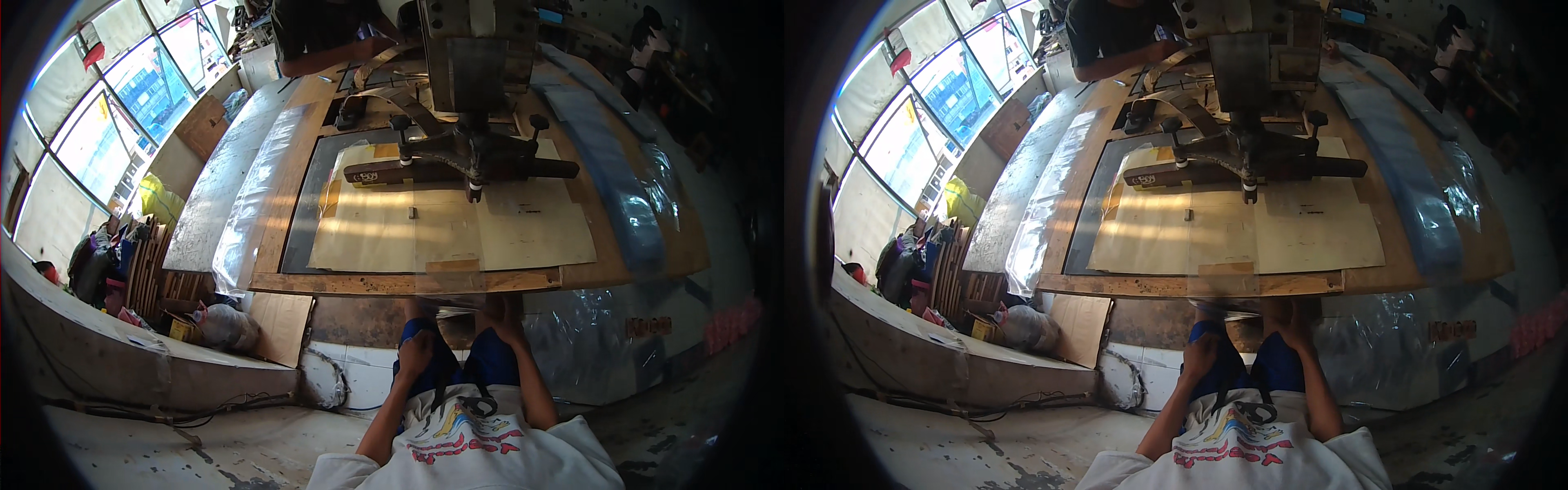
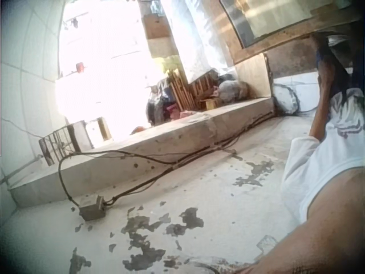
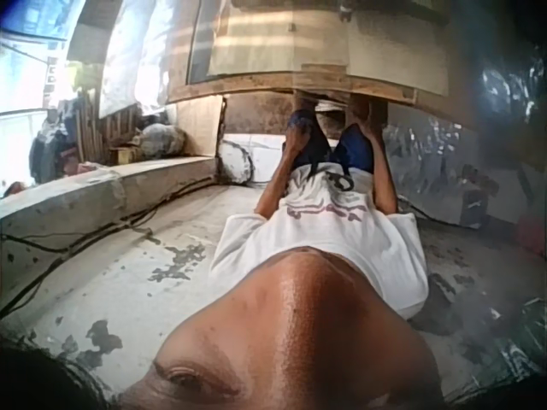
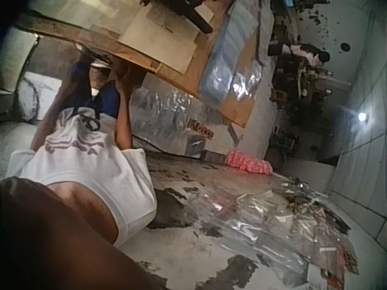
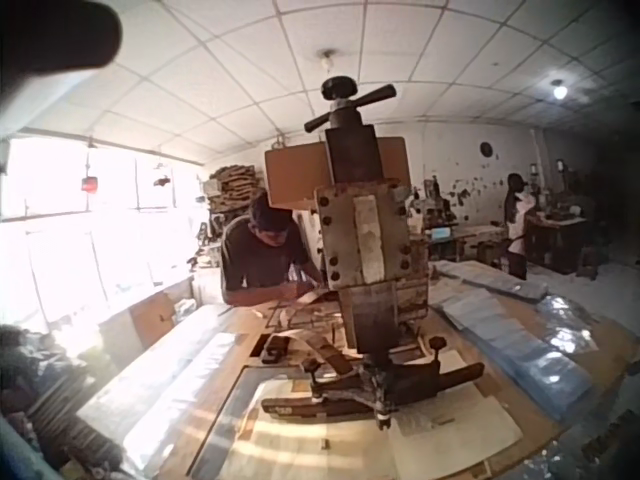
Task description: The person positions plastic film sheets onto a template on the worktable, presses them under a heat sealing machine, and removes and gathers the finished plastic sleeves.
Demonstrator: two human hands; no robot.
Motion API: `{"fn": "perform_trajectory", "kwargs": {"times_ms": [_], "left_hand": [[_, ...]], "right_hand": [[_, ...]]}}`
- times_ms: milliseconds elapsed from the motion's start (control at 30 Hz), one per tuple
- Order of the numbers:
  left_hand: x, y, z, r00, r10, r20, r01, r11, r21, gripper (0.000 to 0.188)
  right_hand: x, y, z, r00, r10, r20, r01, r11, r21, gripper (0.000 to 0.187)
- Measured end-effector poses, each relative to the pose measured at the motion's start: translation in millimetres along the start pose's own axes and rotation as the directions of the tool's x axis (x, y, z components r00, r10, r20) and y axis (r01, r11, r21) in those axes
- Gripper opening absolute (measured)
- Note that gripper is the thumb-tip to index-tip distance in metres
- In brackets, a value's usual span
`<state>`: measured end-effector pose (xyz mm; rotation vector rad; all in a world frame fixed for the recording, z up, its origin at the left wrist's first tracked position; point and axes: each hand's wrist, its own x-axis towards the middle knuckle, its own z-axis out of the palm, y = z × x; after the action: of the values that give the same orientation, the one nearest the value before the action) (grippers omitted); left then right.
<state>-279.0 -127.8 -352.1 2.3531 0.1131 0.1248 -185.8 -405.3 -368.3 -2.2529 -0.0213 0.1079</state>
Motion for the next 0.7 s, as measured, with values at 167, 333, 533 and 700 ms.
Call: {"fn": "perform_trajectory", "kwargs": {"times_ms": [167, 333, 533, 700], "left_hand": [[14.9, 21.0, -17.2, 0.967, -0.204, -0.153, 0.141, 0.927, -0.349, 0.049], [29.2, 69.9, -54.7, 0.928, -0.019, -0.372, -0.097, 0.952, -0.292, 0.064], [38.6, 110.2, -86.4, 0.967, -0.063, -0.245, -0.054, 0.895, -0.444, 0.046], [45.2, 106.6, -79.6, 0.971, -0.087, -0.223, -0.045, 0.848, -0.527, 0.035]], "right_hand": [[0.1, 10.9, -8.8, 0.998, 0.025, 0.054, -0.025, 1.0, 0.007, 0.094], [-6.2, 0.2, -38.2, 0.982, -0.122, 0.142, 0.137, 0.985, -0.1, 0.093], [-38.3, -151.0, -145.7, 0.778, -0.133, 0.614, 0.142, 0.989, 0.034, 0.043], [-46.1, -243.7, -187.0, 0.784, -0.438, 0.44, 0.339, 0.896, 0.288, 0.028]]}}
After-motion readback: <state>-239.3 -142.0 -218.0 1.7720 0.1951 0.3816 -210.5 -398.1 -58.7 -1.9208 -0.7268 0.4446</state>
